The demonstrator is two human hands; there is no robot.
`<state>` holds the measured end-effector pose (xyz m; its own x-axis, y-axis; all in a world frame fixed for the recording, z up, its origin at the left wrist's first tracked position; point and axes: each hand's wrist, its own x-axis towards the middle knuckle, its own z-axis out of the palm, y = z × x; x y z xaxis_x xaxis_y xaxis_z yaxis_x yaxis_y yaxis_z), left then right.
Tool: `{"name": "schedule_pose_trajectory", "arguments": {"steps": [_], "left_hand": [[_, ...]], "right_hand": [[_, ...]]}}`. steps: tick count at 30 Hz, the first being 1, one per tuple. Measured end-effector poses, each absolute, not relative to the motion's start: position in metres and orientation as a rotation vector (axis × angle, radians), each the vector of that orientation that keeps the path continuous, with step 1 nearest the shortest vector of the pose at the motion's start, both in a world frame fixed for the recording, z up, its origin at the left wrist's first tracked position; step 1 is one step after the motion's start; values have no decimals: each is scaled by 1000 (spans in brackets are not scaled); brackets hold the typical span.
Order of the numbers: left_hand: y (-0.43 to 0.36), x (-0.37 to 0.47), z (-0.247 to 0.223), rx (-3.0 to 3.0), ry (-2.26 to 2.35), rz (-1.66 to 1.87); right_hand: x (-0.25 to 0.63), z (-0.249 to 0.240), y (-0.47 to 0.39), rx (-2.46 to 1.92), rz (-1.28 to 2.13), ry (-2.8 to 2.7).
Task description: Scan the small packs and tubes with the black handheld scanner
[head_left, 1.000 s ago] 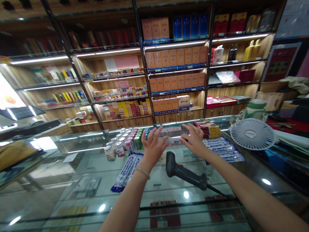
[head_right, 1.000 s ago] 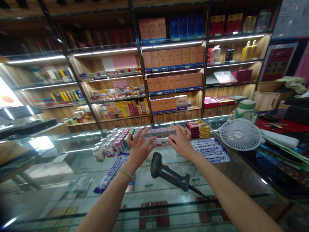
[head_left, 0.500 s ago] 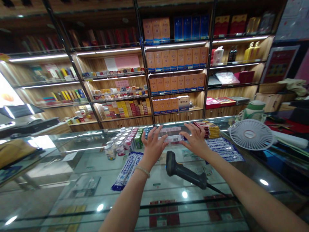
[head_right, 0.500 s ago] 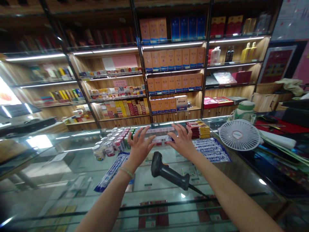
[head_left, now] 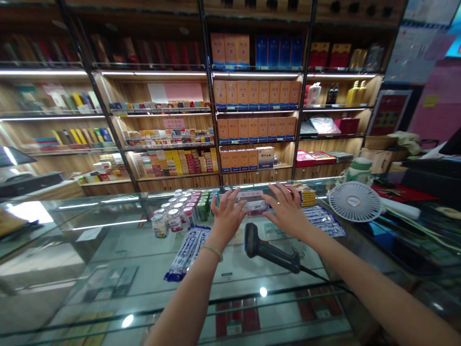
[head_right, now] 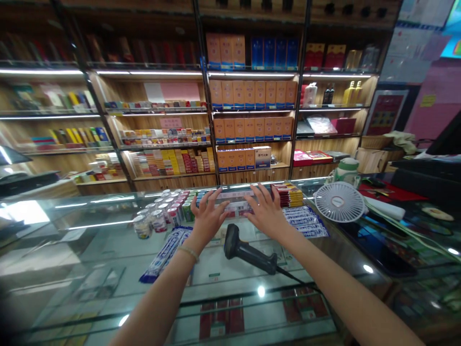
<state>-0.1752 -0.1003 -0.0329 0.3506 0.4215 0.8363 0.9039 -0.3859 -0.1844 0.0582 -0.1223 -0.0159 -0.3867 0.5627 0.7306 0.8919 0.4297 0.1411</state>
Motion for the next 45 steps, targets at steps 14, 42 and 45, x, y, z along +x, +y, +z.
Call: {"name": "schedule_pose_trajectory", "arguments": {"steps": [14,42,45], "left_hand": [[-100,-178,-32,-1941,-1169,-1011],[-95,-184,-34,-1830,-1310,-1118],[-95,-185,-34,-1845,-1306,-1121]], "right_hand": [[25,-66,-198,-1434,-562,-2145],[52,-20,-214,-1467,593,-1901],[50,-20,-215,-1520,557,-1902]]}}
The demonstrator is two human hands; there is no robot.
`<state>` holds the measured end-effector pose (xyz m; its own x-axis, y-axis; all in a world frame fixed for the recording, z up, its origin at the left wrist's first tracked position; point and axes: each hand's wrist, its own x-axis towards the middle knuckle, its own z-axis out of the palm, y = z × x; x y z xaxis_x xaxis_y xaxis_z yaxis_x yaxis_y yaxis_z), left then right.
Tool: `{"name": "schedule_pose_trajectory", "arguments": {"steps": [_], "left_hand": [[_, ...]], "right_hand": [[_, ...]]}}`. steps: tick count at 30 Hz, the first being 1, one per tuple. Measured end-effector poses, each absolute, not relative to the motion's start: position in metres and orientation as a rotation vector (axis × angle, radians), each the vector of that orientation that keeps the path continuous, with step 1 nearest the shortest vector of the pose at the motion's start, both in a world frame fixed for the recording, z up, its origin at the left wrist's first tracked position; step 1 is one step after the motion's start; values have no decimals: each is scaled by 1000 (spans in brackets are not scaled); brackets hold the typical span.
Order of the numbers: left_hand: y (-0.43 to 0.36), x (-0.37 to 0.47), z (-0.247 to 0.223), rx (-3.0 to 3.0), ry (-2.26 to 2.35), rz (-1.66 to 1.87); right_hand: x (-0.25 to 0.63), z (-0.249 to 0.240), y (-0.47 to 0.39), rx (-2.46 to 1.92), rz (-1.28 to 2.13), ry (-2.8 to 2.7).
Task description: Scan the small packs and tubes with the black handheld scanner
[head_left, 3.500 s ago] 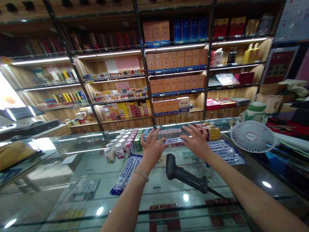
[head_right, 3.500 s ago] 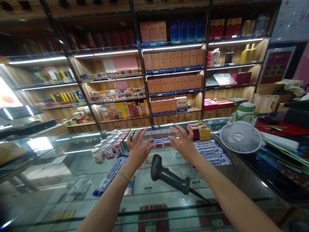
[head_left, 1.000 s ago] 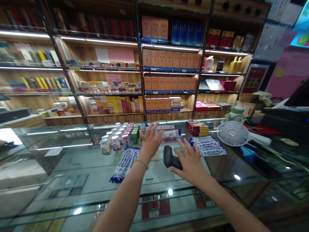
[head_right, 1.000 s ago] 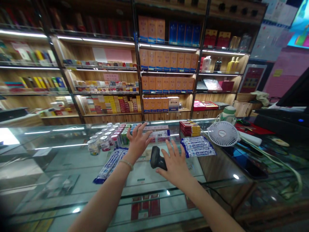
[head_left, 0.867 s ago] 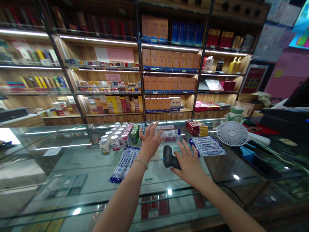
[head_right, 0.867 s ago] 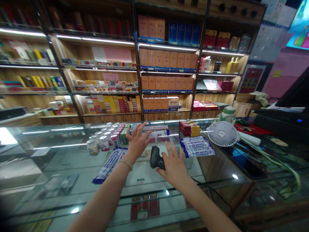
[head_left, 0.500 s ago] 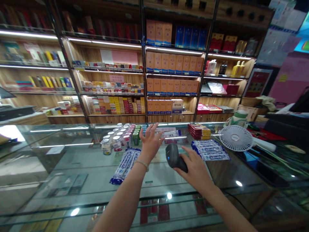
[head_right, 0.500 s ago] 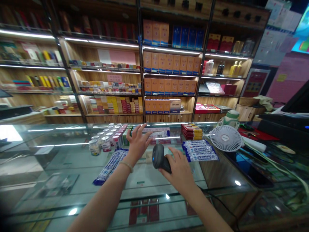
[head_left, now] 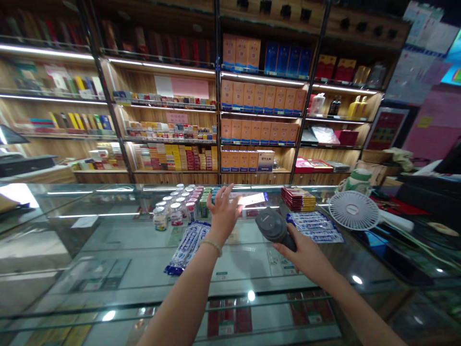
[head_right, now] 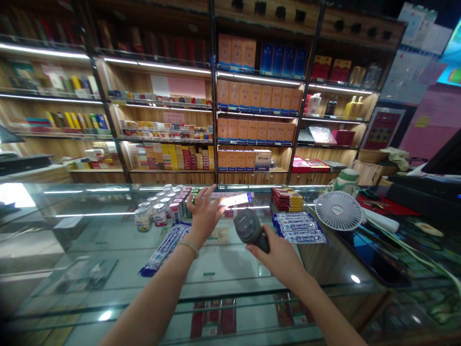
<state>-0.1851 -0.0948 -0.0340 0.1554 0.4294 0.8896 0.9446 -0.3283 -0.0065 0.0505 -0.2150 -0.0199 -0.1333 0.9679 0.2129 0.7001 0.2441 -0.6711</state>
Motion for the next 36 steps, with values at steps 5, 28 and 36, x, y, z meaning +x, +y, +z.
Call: {"name": "schedule_pose_trajectory", "arguments": {"steps": [5,28,36], "left_hand": [[-95,-186,-34,-1855,-1301,-1119],[-98,-185,-31,-1897,-1331,-1111],[-98,-184,-32,-1904,-1339,-1125]], "right_hand": [[51,-28,-213,-1454,416,-1876],[36,-52,-191,-1292,-797,-2069],[27,-66,-182,-1255,-849,-2157]]}}
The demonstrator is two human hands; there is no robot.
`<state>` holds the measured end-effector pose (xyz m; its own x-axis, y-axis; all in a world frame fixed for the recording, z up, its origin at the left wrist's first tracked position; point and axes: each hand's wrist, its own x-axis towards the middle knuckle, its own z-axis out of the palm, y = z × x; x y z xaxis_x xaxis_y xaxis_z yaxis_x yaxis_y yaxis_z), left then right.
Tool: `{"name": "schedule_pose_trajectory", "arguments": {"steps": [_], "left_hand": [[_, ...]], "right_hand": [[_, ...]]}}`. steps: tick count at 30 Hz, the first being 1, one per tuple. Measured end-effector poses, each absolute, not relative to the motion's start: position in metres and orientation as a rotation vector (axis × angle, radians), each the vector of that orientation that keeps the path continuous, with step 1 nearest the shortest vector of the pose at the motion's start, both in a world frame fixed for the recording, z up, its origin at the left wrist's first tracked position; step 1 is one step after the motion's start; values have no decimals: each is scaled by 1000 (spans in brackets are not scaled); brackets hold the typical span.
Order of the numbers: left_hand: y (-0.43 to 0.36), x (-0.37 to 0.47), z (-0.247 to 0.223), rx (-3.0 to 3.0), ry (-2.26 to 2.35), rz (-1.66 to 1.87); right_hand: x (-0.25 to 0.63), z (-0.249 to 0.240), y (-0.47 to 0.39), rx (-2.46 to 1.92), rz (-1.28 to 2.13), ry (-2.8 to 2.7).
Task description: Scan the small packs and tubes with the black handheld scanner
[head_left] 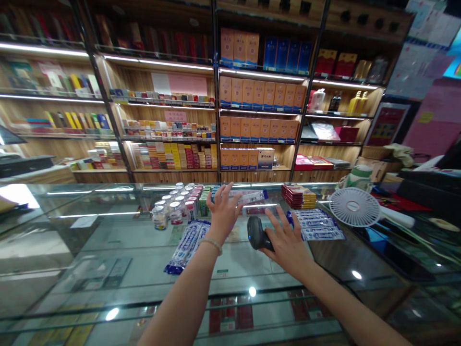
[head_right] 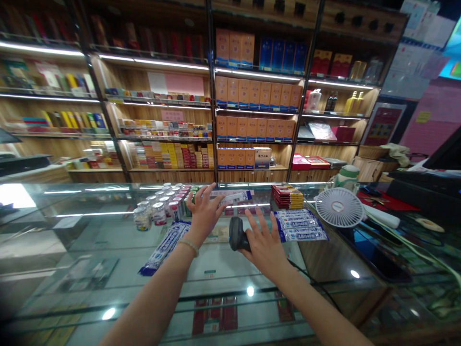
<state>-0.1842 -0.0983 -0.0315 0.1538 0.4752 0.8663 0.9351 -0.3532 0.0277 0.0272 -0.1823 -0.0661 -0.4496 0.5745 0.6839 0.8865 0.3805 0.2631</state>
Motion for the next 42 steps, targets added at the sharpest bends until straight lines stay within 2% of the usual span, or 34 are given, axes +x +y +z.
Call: {"name": "schedule_pose_trajectory", "arguments": {"steps": [7,15,23,36,42], "left_hand": [[-99,-185,-31,-1905,-1325,-1114],[-100,-183,-30,-1914,-1327,-1099],[-100,-183,-31,-1915,-1323,-1097],[-100,-183,-31,-1920,-1330,-1076],[-100,-182,-31,-1917,-1328,-1051]], "right_hand": [[24,-74,-179,-1241,-857,-2205],[32,-70,-181,-1228,-603,-2330],[37,-59,-183,-1235,-527,-2398],[45,-44,-172,-1307,-527,-2303],[55,-29,-143,-1248,-699,-2095]]}}
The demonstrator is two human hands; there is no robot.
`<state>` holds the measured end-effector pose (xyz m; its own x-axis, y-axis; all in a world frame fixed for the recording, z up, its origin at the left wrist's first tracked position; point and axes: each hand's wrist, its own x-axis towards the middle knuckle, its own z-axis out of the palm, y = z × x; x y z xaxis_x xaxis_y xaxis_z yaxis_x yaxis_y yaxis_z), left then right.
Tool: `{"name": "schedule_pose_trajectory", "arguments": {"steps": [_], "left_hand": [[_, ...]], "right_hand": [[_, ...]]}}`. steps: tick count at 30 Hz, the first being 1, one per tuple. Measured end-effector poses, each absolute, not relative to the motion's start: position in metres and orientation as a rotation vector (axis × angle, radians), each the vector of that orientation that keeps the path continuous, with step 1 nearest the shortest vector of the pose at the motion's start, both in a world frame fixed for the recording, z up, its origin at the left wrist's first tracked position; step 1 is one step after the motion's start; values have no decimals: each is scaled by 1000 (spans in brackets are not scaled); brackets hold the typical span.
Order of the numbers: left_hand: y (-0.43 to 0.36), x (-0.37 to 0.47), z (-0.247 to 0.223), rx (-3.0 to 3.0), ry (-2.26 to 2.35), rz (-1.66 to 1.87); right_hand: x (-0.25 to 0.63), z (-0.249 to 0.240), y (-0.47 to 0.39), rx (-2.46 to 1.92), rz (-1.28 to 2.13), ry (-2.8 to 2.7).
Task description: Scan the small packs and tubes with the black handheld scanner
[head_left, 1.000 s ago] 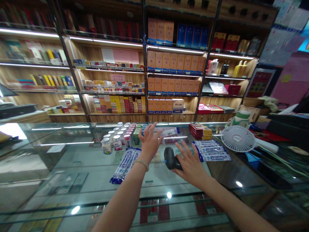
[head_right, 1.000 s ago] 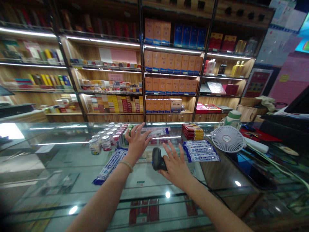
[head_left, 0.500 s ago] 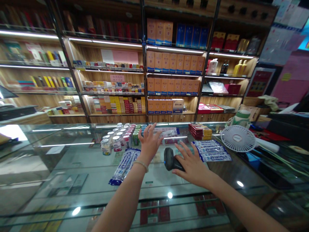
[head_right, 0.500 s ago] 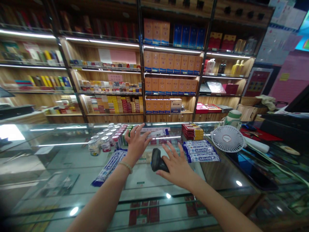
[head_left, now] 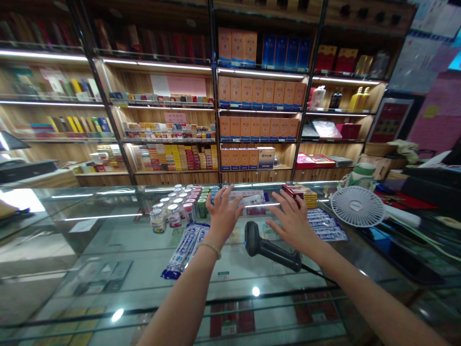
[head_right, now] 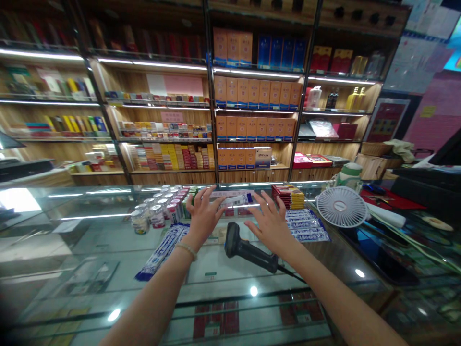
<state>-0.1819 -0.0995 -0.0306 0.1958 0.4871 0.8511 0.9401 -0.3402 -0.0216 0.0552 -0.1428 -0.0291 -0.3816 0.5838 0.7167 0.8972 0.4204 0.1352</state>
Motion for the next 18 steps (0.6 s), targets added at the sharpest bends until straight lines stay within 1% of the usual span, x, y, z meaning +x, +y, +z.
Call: {"name": "schedule_pose_trajectory", "arguments": {"steps": [4,9,18], "left_hand": [[-98,-182,-32,-1903,-1319,-1047],[-96,-182,-34,-1877,-1288,-1041],[-96,-180,-35,-1887,-1246,-991]], "right_hand": [[63,-22,-114,-1174,-815,-1976],[68,-28,-88,-1047,-938,-1995],[67,-40,-63,-942,-990,-2000]]}}
